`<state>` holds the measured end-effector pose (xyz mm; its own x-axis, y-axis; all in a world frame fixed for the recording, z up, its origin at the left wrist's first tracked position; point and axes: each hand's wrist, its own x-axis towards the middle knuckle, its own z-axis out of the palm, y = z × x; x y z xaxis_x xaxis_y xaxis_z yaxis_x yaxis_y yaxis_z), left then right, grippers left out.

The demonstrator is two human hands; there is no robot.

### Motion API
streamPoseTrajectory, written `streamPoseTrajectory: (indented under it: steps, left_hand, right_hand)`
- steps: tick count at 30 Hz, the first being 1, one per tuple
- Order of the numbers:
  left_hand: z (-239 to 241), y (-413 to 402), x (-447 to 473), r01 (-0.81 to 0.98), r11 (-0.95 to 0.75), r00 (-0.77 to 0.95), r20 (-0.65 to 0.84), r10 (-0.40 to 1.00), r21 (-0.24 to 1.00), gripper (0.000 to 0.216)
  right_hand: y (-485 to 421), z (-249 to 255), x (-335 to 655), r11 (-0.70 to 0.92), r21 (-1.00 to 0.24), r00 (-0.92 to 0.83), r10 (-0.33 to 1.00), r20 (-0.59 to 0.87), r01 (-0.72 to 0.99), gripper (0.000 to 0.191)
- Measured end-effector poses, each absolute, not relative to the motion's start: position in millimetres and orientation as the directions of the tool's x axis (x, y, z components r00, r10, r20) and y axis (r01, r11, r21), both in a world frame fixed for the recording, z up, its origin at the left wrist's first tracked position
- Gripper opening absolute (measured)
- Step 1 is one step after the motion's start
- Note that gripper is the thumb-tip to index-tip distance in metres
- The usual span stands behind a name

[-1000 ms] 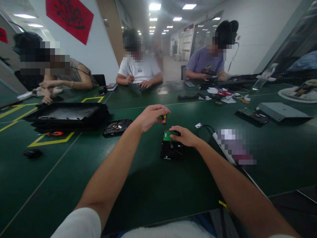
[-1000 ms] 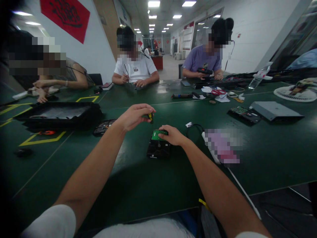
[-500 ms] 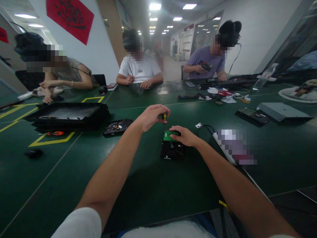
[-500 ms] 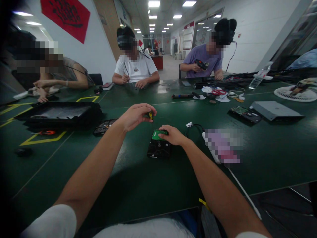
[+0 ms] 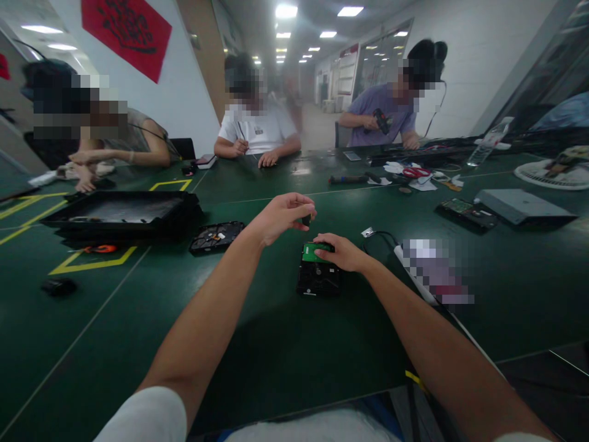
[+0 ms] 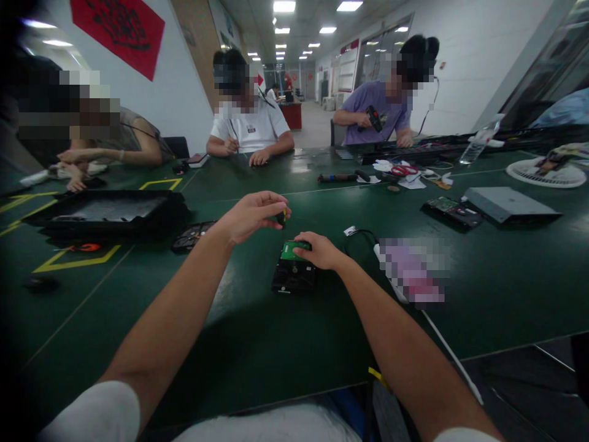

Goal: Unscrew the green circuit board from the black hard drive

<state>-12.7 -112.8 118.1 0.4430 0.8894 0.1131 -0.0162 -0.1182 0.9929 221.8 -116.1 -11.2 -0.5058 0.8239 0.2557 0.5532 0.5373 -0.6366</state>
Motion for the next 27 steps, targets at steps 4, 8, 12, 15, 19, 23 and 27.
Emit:
streamPoseTrajectory:
  steps: [4,8,12,15,19,23,27]
  left_hand:
    - [118.5,-112.9,-11.6,-0.053,-0.074,0.424,0.089,0.901,0.996,0.026]
    - [119.1,-112.5,-12.7,-0.057,-0.094,0.442,0.109,0.89,0.994,0.02]
    - [120.6,-113.0,-14.1,-0.034,-0.118,0.445,0.121,0.887,0.992,0.019]
    - [121.0,-113.4,-13.8,-0.056,-0.109,0.446,0.122,0.887,0.993,0.018]
    - [118.9,-112.8,-12.5,-0.065,-0.117,0.449,0.134,0.883,0.991,0.02]
    - [116.0,-111.3,-12.0,-0.04,-0.14,0.456,0.143,0.878,0.989,0.027]
    - [116.1,-111.1,-11.7,-0.044,-0.112,0.407,0.121,0.906,0.993,0.031]
  right_hand:
    - [-117.9,-8.7,221.3,0.523,-0.641,-0.495,0.833,0.247,0.562,0.038]
    - [-118.4,-8.5,221.5,0.525,-0.628,-0.5,0.833,0.239,0.575,0.039]
    - [-118.6,-8.8,221.8,0.535,-0.624,-0.503,0.827,0.249,0.57,0.039]
    - [-118.8,-8.3,222.1,0.535,-0.624,-0.504,0.827,0.25,0.569,0.037]
    - [-118.2,-8.6,222.1,0.533,-0.624,-0.505,0.827,0.245,0.571,0.038]
    - [-117.0,-10.5,221.2,0.534,-0.632,-0.501,0.827,0.254,0.561,0.038]
    - [-116.2,-11.3,221.3,0.535,-0.63,-0.498,0.828,0.258,0.563,0.036]
